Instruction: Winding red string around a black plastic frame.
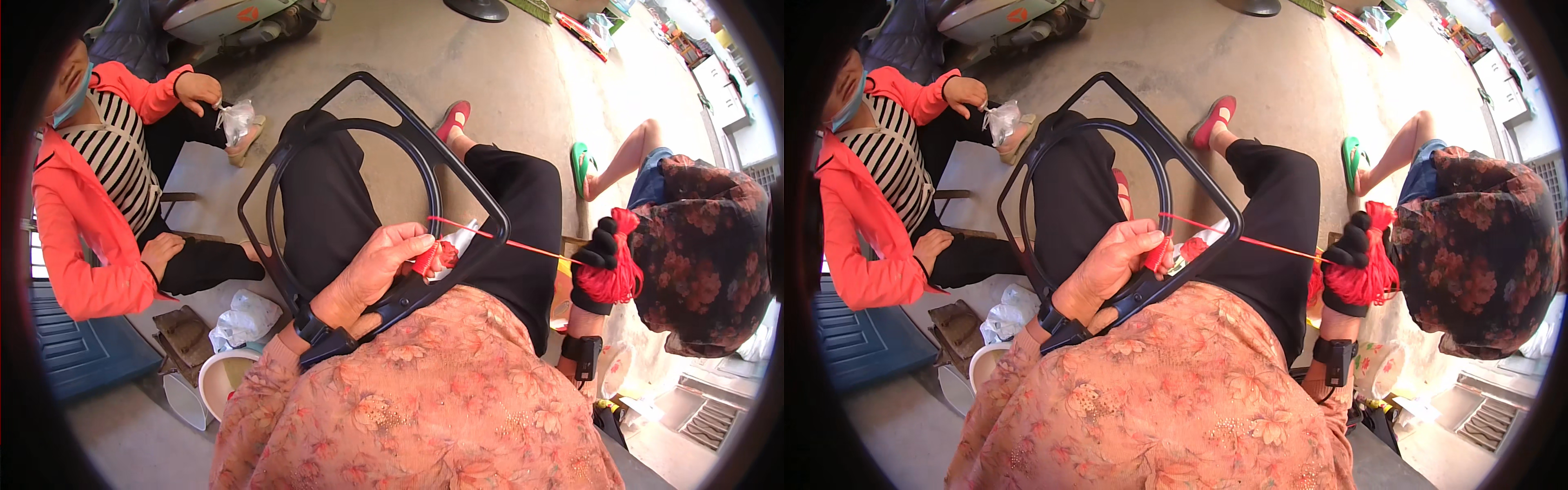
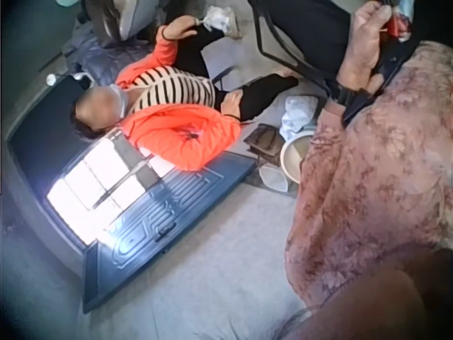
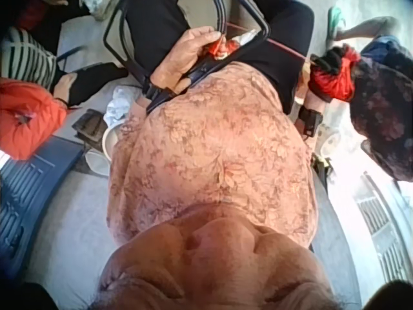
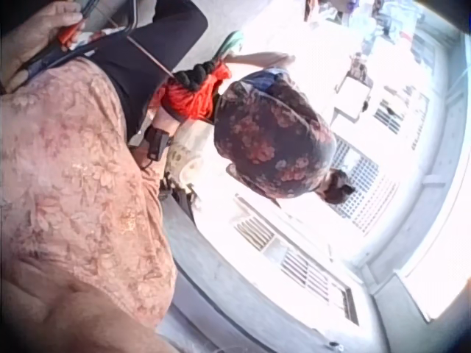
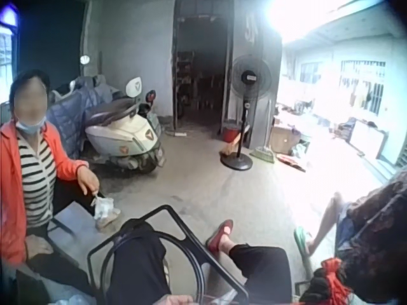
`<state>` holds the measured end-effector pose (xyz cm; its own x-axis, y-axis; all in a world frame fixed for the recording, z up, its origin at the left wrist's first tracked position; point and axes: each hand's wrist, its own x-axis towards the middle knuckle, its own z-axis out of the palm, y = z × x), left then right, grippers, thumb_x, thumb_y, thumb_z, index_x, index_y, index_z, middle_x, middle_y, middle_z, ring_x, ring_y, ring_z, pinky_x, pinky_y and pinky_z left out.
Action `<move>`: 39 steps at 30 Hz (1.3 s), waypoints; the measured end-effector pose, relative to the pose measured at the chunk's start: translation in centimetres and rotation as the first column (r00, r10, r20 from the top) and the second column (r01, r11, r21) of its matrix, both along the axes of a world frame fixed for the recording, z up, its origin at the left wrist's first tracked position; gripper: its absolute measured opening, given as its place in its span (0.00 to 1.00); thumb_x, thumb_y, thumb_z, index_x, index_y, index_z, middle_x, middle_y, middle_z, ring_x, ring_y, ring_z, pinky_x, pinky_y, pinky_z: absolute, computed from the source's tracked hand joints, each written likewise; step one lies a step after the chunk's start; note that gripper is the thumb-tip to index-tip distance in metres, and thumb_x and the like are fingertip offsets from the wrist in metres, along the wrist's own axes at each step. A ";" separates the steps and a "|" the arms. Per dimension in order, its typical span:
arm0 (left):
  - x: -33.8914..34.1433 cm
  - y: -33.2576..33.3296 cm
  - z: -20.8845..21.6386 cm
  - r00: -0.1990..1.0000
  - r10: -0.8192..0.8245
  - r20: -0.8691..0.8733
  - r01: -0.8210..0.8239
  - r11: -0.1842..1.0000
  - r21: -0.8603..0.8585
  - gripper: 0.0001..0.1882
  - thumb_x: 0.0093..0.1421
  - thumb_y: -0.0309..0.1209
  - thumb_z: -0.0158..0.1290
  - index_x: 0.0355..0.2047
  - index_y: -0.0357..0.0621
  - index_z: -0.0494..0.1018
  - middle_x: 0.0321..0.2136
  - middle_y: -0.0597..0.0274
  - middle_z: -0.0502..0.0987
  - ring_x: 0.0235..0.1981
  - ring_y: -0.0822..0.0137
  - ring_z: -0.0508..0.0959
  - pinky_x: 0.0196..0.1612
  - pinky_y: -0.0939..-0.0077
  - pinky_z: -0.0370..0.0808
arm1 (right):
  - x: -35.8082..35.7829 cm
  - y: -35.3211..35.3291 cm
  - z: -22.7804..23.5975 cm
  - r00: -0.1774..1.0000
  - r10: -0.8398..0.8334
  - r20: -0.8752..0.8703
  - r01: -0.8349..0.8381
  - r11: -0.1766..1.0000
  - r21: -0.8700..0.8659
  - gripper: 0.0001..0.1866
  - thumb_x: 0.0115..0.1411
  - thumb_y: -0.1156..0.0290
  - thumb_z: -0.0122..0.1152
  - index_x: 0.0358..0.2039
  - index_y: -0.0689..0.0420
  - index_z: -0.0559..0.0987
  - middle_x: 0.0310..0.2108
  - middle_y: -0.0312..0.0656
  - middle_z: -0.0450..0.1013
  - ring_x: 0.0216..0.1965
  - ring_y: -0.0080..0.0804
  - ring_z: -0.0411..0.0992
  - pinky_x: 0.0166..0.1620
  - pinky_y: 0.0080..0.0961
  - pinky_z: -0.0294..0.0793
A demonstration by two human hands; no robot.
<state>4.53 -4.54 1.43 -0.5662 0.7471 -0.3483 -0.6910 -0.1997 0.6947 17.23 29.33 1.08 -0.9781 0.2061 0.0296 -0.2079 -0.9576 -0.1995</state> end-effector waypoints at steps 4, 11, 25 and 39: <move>0.1 0.0 0.0 0.996 -0.048 -0.070 0.048 0.999 0.000 0.12 0.64 0.34 0.47 0.34 0.35 0.71 0.25 0.59 0.76 0.26 0.73 0.76 0.31 0.82 0.74 | 3.2 1.0 -0.9 0.999 -0.040 0.036 0.037 0.995 0.096 0.18 0.67 0.58 0.39 0.48 0.58 0.68 0.24 0.31 0.66 0.18 0.19 0.64 0.23 0.21 0.64; 0.4 0.9 0.6 0.995 0.077 -0.058 -0.074 0.996 0.043 0.09 0.63 0.31 0.50 0.36 0.37 0.70 0.24 0.59 0.76 0.23 0.75 0.75 0.30 0.84 0.74 | 5.5 -2.4 -2.4 0.861 -0.186 0.474 0.063 0.962 0.264 0.26 0.66 0.50 0.42 0.52 0.60 0.69 0.29 0.34 0.70 0.22 0.22 0.66 0.22 0.19 0.64; -0.5 0.9 0.2 0.995 0.082 0.062 -0.085 0.995 0.053 0.09 0.63 0.32 0.50 0.31 0.38 0.70 0.20 0.56 0.76 0.20 0.70 0.77 0.26 0.79 0.76 | 5.8 1.6 -6.6 0.856 -0.432 0.283 0.307 0.866 0.395 0.20 0.63 0.52 0.51 0.40 0.58 0.72 0.26 0.33 0.67 0.28 0.25 0.66 0.34 0.22 0.67; -1.3 -0.2 2.0 0.993 0.047 -0.107 -0.044 0.999 0.031 0.10 0.64 0.31 0.48 0.34 0.34 0.70 0.22 0.56 0.76 0.22 0.71 0.76 0.28 0.81 0.75 | -1.5 -1.4 -1.0 0.777 -0.629 0.025 -0.107 -0.093 0.990 0.17 0.56 0.74 0.59 0.47 0.60 0.72 0.39 0.39 0.73 0.39 0.28 0.73 0.48 0.25 0.70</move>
